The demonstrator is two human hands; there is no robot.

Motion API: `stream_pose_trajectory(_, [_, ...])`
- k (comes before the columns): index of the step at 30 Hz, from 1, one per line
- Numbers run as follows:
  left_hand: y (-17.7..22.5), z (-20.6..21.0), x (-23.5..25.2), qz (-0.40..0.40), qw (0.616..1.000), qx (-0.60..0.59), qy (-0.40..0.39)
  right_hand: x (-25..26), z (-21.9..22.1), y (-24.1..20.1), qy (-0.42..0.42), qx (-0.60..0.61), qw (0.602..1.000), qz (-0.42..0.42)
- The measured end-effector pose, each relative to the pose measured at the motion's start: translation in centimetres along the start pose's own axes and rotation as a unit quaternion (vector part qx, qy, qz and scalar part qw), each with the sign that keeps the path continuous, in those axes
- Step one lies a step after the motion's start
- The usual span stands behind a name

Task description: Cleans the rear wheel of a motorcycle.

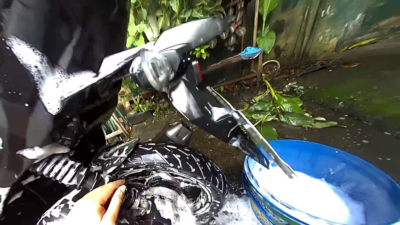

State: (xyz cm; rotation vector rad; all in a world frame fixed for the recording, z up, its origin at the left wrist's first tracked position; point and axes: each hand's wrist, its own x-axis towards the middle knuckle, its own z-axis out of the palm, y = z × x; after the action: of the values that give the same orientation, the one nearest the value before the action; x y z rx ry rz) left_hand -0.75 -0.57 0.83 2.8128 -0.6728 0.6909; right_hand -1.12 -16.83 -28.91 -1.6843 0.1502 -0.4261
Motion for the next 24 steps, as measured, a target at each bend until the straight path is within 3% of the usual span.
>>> stream_pose_trajectory(2, [-0.2, 0.1, -0.1, 0.019, 1.0, 0.003, 0.016, 0.7, -0.6, -2.5, 0.044, 0.002, 0.999, -0.024])
stream_pose_trajectory(5, [-0.6, 0.4, -0.7, 0.042, 0.998, 0.006, 0.044, 4.5, -0.9, -8.8, 0.031, -0.055, 0.994, -0.09])
stream_pose_trajectory(7, [-0.6, 0.6, -0.5, 0.048, 0.997, 0.002, 0.053, 7.0, -0.3, -10.9, -0.024, -0.048, 0.996, -0.074])
stream_pose_trajectory(8, [-0.5, 0.6, -0.5, 0.046, 0.997, 0.002, 0.056, 7.6, -0.2, -11.0, -0.051, -0.032, 0.997, -0.055])
stream_pose_trajectory(10, [-0.5, 0.6, -0.8, 0.047, 0.997, 0.003, 0.058, 7.7, 0.2, -9.3, -0.024, -0.06, 0.99, -0.124])
stream_pose_trajectory(13, [-0.3, 0.5, -0.8, 0.047, 0.997, 0.004, 0.062, 7.3, -1.5, -7.0, 0.029, -0.253, 0.942, -0.221])
stream_pose_trajectory(16, [0.0, 0.7, -0.7, 0.04, 0.997, 0.009, 0.06, 8.0, -3.6, -8.0, -0.004, -0.384, 0.907, -0.172])
stream_pose_trajectory(21, [-0.3, 0.5, -0.6, 0.028, 0.999, 0.0, 0.041, 8.1, -3.7, -6.2, 0.02, -0.405, 0.9, -0.162])
stream_pose_trajectory(24, [-0.5, 0.7, -0.6, 0.034, 0.999, 0.002, 0.042, 7.1, -3.4, -3.6, 0.063, -0.34, 0.922, -0.173])
